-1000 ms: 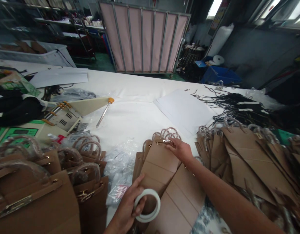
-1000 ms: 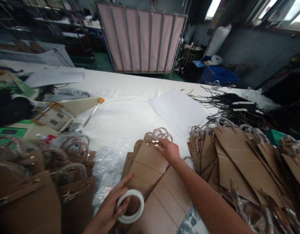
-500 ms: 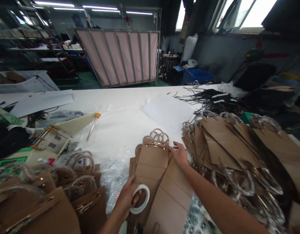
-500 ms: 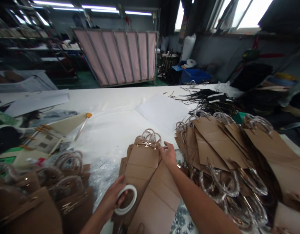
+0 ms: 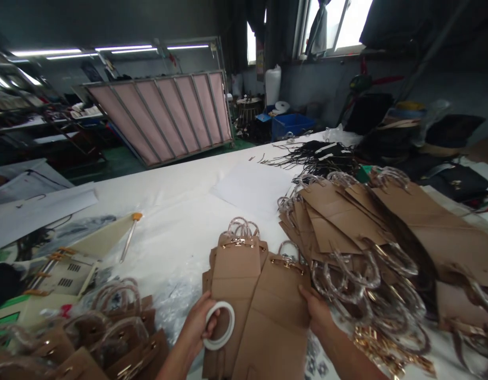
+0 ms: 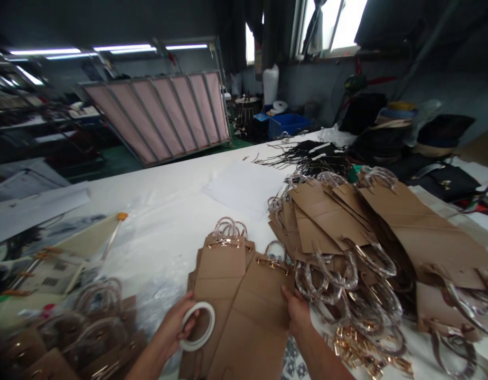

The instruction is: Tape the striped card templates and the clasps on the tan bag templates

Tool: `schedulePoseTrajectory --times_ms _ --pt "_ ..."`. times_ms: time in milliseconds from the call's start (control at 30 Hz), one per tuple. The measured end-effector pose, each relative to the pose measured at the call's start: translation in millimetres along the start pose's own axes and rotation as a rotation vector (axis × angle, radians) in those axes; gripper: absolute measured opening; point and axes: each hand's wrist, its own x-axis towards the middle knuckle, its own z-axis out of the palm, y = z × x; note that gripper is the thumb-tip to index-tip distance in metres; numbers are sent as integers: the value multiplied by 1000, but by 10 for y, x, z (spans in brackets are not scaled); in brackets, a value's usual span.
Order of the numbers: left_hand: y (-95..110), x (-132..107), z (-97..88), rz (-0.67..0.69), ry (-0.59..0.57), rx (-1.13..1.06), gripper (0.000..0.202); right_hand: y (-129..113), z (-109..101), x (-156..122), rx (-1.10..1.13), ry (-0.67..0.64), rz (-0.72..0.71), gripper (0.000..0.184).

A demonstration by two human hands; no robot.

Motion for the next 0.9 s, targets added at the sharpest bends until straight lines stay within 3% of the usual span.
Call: schedulePoseTrajectory --times_ms 100,233,367,467,533,600,733,800,900 --pt "34 30 -55 -16 -44 -19 78 -182 6 -210 351 -180 281 42" --pt "50 61 -159 -70 -89 -70 71 -399 161 -339 468 -268 303 42" --pt "79 103 -256 -100 -143 -103 60 -602 764 4 464 -324 265 51" --pt "141 132 -320 -110 -178 -114 53 -671 1264 321 392 -278 251 50" --pt "202 132 -364 -128 -218 -141 48 -691 1482 405 387 -240 233 47" --pt "273 94 -407 -146 -240 -167 46 -719 1569 346 408 -209 191 45" --pt "427 -166 -456 -138 -258 -136 52 -796 1360 -130 501 -150 126 44" --pt "478 -373 -419 -117 -285 -54 59 -759 1089 -464 570 -133 181 48" --pt "471 -669 -253 -97 -302 90 68 -499 575 -923 589 -117 348 55"
